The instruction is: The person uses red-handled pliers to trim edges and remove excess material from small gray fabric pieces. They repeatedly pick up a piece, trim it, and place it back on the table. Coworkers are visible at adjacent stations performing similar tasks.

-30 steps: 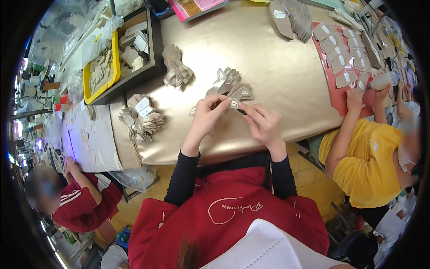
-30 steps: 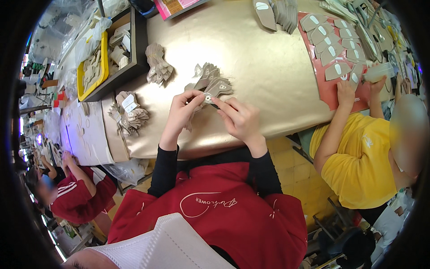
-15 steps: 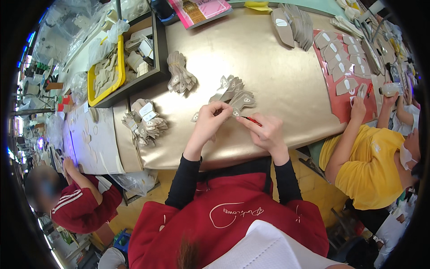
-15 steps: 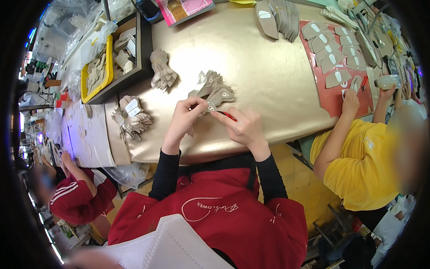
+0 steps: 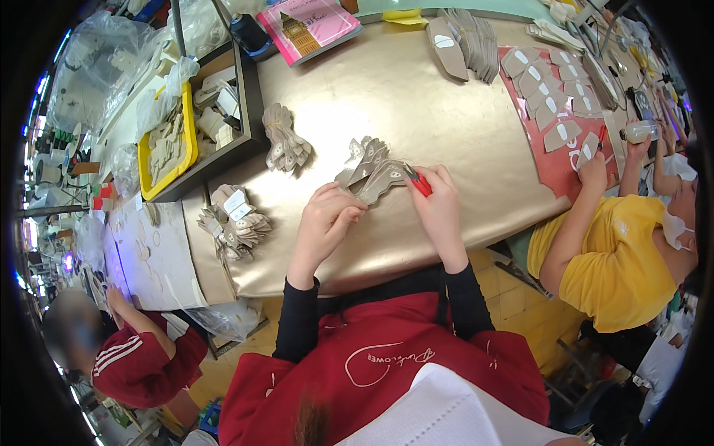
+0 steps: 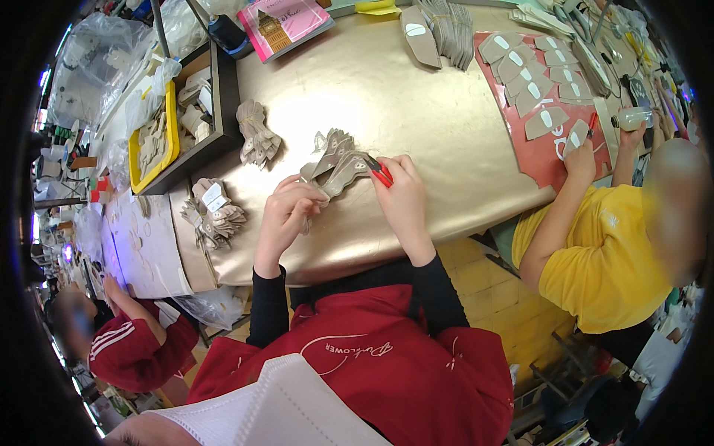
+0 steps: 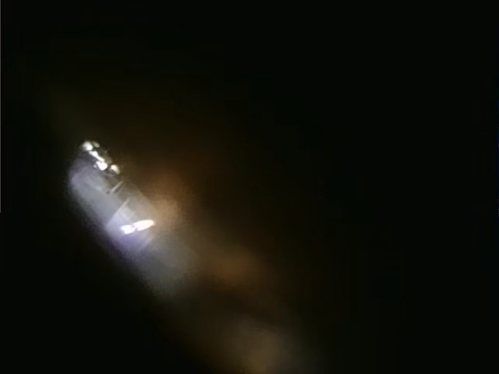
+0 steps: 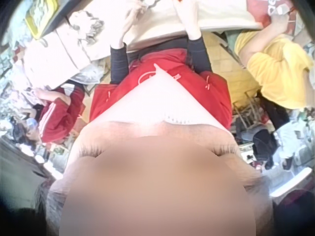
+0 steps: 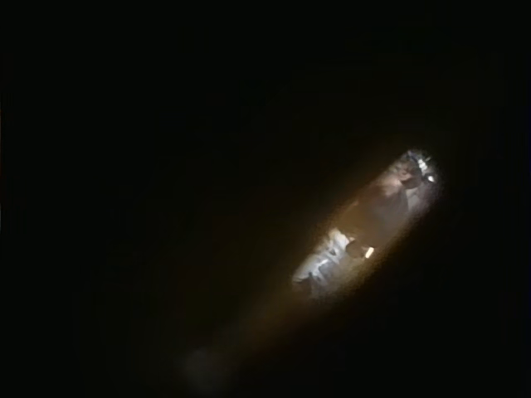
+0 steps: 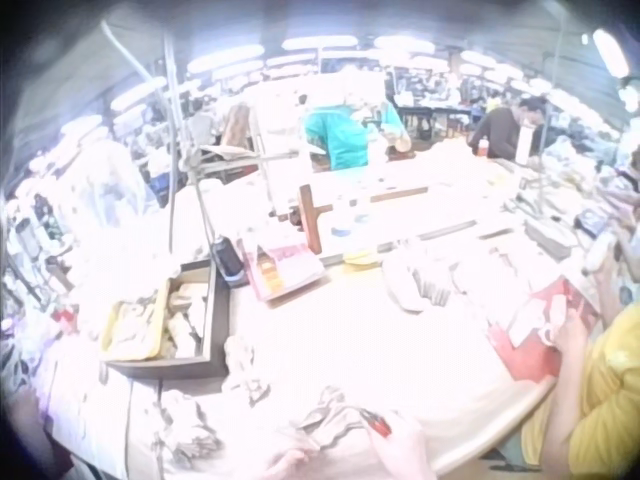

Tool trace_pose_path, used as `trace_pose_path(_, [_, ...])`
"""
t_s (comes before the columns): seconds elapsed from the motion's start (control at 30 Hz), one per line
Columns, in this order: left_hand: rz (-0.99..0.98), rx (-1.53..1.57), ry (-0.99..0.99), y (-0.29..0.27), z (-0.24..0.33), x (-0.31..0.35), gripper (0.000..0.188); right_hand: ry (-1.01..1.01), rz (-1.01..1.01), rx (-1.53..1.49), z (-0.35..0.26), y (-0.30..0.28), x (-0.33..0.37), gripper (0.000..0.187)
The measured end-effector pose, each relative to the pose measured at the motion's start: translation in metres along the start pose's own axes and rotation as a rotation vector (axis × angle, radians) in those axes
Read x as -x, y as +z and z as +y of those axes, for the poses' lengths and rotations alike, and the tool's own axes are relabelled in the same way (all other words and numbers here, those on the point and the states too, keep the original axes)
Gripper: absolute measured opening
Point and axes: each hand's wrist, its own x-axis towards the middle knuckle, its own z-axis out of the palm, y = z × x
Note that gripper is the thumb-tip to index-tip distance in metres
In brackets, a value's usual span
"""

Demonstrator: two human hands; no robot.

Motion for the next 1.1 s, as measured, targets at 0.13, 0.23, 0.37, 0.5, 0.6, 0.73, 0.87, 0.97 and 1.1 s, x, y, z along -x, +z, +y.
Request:
trace_pose_path(0.13, [-0.086,0.066,-0.248,0.004,0.016,-0.004,0.022,-0.007,-0.059,0.074,0.002,0.003,-0.002,0.017])
trace_pose_path(0.23, [-0.037,0.045,-0.207,0.014,0.019,-0.011,0.033,0.045,-0.080,-0.129,0.000,0.004,0.004,0.015])
trace_pose_path(0.37, [0.046,0.033,-0.128,0.028,0.013,-0.019,0.034,0.336,-0.213,-0.558,-0.004,0.001,0.010,0.013])
trace_pose_path(0.5, [-0.065,0.146,-0.274,0.028,0.003,-0.017,0.028,0.492,-0.257,-0.705,-0.009,-0.003,0.007,0.016])
trace_pose_path(0.6, [-0.026,0.340,-0.468,0.028,0.000,-0.014,0.023,0.113,-0.005,-0.549,-0.020,0.007,0.011,0.021])
trace_pose_path(0.73, [0.040,0.574,-0.624,0.030,-0.002,-0.011,0.021,-0.243,-0.036,-0.056,-0.022,0.004,0.022,0.033])
trace_pose_path(0.87, [0.053,0.640,-0.642,0.030,-0.008,-0.012,0.022,-0.336,-0.007,0.129,-0.019,0.011,0.027,0.039])
trace_pose_path(0.97, [0.012,0.648,-0.717,0.027,-0.012,-0.011,0.021,-0.355,-0.015,0.150,-0.017,0.015,0.027,0.039])
trace_pose_path(1.1, [0.025,0.688,-0.704,0.025,-0.014,-0.009,0.020,-0.336,0.006,0.131,-0.017,0.016,0.025,0.038])
